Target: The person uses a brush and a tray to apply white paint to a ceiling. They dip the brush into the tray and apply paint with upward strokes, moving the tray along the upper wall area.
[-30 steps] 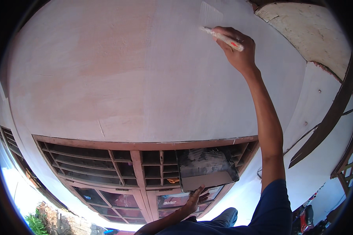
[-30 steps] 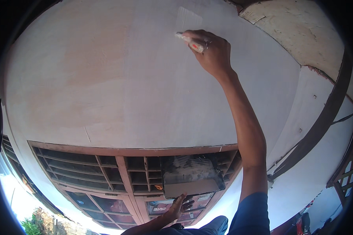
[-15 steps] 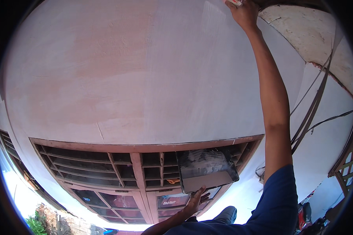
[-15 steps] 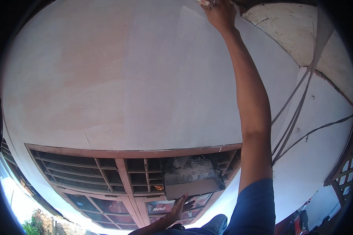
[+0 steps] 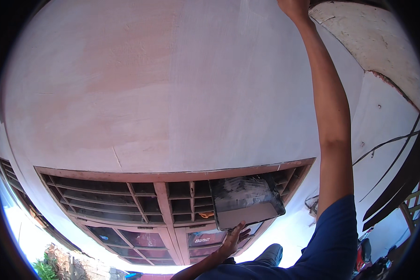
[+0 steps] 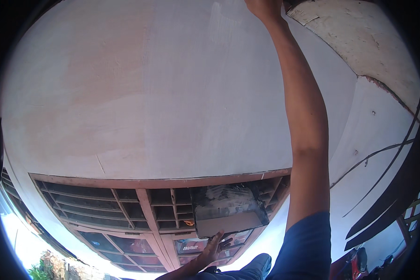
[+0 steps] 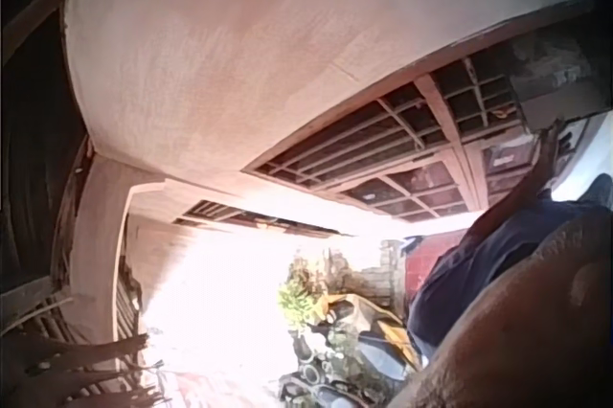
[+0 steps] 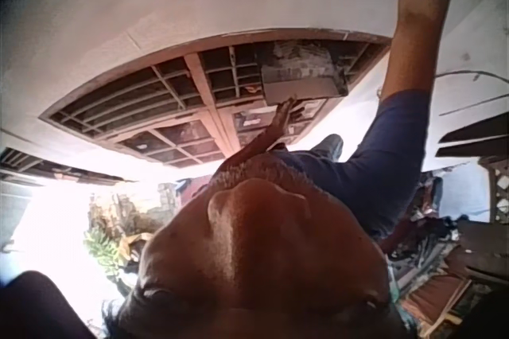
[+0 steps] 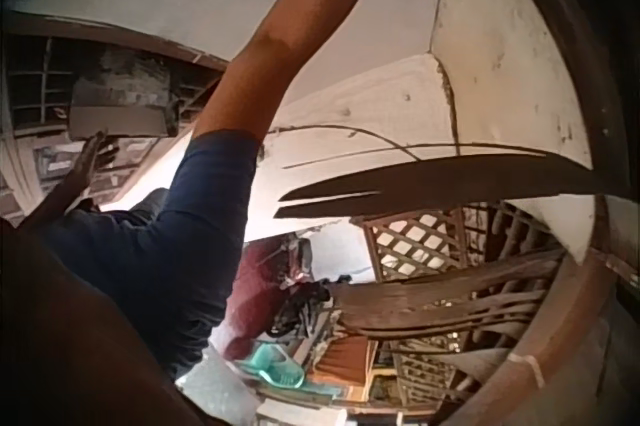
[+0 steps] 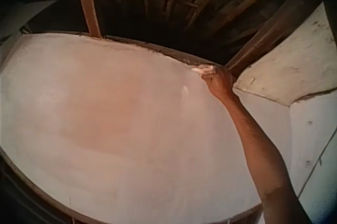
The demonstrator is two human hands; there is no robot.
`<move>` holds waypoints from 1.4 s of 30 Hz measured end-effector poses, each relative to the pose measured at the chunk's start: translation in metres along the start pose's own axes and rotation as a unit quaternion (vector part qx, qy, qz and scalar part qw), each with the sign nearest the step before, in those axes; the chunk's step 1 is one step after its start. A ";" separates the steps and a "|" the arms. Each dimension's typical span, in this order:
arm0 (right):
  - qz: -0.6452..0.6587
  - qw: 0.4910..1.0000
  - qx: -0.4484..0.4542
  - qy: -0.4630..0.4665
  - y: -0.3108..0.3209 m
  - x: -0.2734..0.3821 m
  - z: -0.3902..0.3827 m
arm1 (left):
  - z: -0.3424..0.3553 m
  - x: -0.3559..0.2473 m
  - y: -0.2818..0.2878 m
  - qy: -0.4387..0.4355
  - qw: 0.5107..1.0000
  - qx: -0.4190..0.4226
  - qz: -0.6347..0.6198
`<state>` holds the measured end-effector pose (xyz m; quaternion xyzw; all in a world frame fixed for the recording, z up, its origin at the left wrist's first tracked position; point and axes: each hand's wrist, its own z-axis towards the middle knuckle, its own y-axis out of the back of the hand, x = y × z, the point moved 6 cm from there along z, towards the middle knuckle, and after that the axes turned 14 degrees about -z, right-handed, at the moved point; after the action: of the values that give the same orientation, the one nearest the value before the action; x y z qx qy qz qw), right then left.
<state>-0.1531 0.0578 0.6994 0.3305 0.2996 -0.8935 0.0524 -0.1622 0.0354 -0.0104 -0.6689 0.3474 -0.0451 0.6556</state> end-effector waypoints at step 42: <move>0.187 0.952 0.215 -0.111 0.065 0.111 -0.075 | -0.009 -0.012 -0.003 0.004 1.000 -0.016 0.012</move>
<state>-0.1788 0.0589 0.5526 0.2825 0.0253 -0.9421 0.1788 -0.1751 0.0337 -0.0019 -0.6752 0.3587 -0.0349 0.6436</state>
